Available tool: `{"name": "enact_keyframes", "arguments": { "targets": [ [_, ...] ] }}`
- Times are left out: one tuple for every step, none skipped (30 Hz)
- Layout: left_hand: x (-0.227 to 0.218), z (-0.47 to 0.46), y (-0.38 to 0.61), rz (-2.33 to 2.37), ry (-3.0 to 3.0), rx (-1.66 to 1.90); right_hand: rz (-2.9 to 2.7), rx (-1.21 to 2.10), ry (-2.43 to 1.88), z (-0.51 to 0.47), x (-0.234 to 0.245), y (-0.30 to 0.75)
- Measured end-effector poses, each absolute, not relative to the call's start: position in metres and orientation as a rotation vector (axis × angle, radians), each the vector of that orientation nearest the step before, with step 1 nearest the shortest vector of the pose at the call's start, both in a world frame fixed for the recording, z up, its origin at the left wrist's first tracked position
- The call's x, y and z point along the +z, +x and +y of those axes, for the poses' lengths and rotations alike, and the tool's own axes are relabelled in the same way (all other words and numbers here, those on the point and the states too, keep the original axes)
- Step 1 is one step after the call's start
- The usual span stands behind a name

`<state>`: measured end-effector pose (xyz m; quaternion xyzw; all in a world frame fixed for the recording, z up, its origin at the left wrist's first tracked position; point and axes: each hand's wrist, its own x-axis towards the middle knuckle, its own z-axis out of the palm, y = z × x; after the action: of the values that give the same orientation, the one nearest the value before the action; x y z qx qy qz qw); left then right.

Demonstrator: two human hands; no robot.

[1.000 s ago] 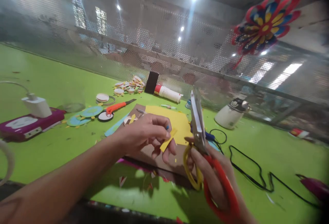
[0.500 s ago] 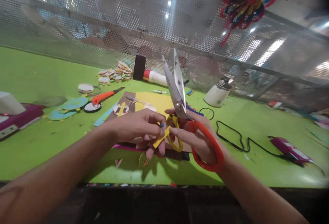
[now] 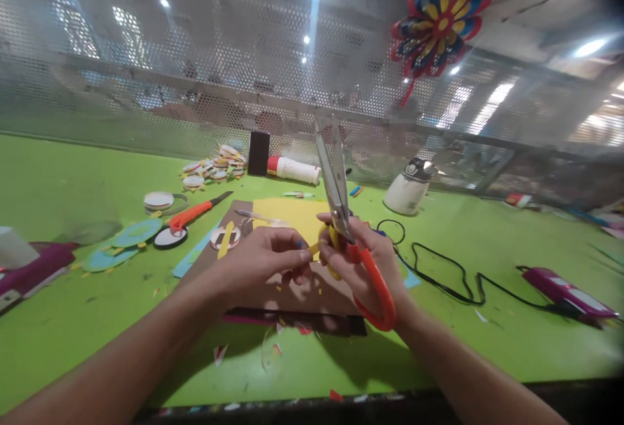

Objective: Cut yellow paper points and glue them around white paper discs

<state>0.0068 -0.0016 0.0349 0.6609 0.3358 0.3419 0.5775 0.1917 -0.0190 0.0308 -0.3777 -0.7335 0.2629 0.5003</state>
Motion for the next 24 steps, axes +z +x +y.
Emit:
{"name": "enact_keyframes", "arguments": {
  "targets": [
    [0.035,-0.002,0.007,0.792,1.57,0.818,-1.769,0.652,-0.902,-0.02,0.03,0.193],
    [0.035,-0.003,0.008,0.806,1.609,0.838,-1.764,0.679,-0.892,-0.02,0.03,0.194],
    [0.036,-0.004,0.008,0.835,1.674,0.868,-1.757,0.712,-0.886,-0.021,0.03,0.195],
    [0.036,-0.005,0.009,0.881,1.775,0.913,-1.746,0.744,-0.887,-0.022,0.031,0.197],
    [0.035,-0.007,0.009,0.939,1.92,0.971,-1.732,0.774,-0.895,-0.023,0.032,0.198],
    [0.035,-0.008,0.009,0.994,2.106,1.038,-1.711,0.804,-0.903,-0.024,0.032,0.199],
    [0.034,-0.009,0.009,1.04,2.316,1.102,-1.685,0.839,-0.908,-0.024,0.033,0.2],
    [0.032,-0.009,0.008,1.065,2.533,1.139,-1.656,0.881,-0.91,-0.024,0.033,0.2],
    [0.031,-0.01,0.008,1.07,2.737,1.135,-1.626,0.925,-0.911,-0.024,0.032,0.2],
    [0.03,-0.01,0.008,1.058,2.907,1.096,-1.597,0.967,-0.912,-0.023,0.031,0.2],
    [0.03,-0.011,0.007,1.036,3.035,1.045,-1.569,1.002,-0.915,-0.022,0.029,0.2],
    [0.029,-0.011,0.007,1.017,3.118,1.011,-1.542,1.027,-0.921,-0.021,0.027,0.2],
    [0.03,-0.012,0.007,1.002,3.165,0.999,-1.517,1.045,-0.927,-0.02,0.025,0.2],
    [0.03,-0.013,0.006,0.984,3.183,1.016,-1.498,1.057,-0.93,-0.019,0.023,0.2],
    [0.031,-0.014,0.006,0.971,3.178,1.048,-1.488,1.073,-0.929,-0.019,0.022,0.2],
    [0.032,-0.014,0.006,0.96,3.158,1.084,-1.484,1.098,-0.923,-0.019,0.021,0.201],
    [0.032,-0.015,0.006,0.948,3.13,1.113,-1.486,1.13,-0.913,-0.019,0.02,0.201],
    [0.032,-0.015,0.006,0.937,3.097,1.13,-1.491,1.167,-0.899,-0.019,0.02,0.202],
    [0.031,-0.015,0.006,0.926,3.052,1.151,-1.495,1.202,-0.884,-0.019,0.02,0.203],
    [0.03,-0.014,0.007,0.917,2.989,1.189,-1.498,1.224,-0.873,-0.02,0.021,0.203],
    [0.03,-0.014,0.008,0.928,2.896,1.24,-1.498,1.222,-0.866,-0.02,0.022,0.203],
    [0.029,-0.013,0.009,0.954,2.773,1.29,-1.498,1.196,-0.866,-0.021,0.022,0.204],
    [0.029,-0.012,0.01,0.983,2.619,1.331,-1.503,1.151,-0.869,-0.021,0.023,0.204],
    [0.029,-0.011,0.012,1.024,2.434,1.335,-1.51,1.098,-0.875,-0.021,0.023,0.203]
  ]
}}
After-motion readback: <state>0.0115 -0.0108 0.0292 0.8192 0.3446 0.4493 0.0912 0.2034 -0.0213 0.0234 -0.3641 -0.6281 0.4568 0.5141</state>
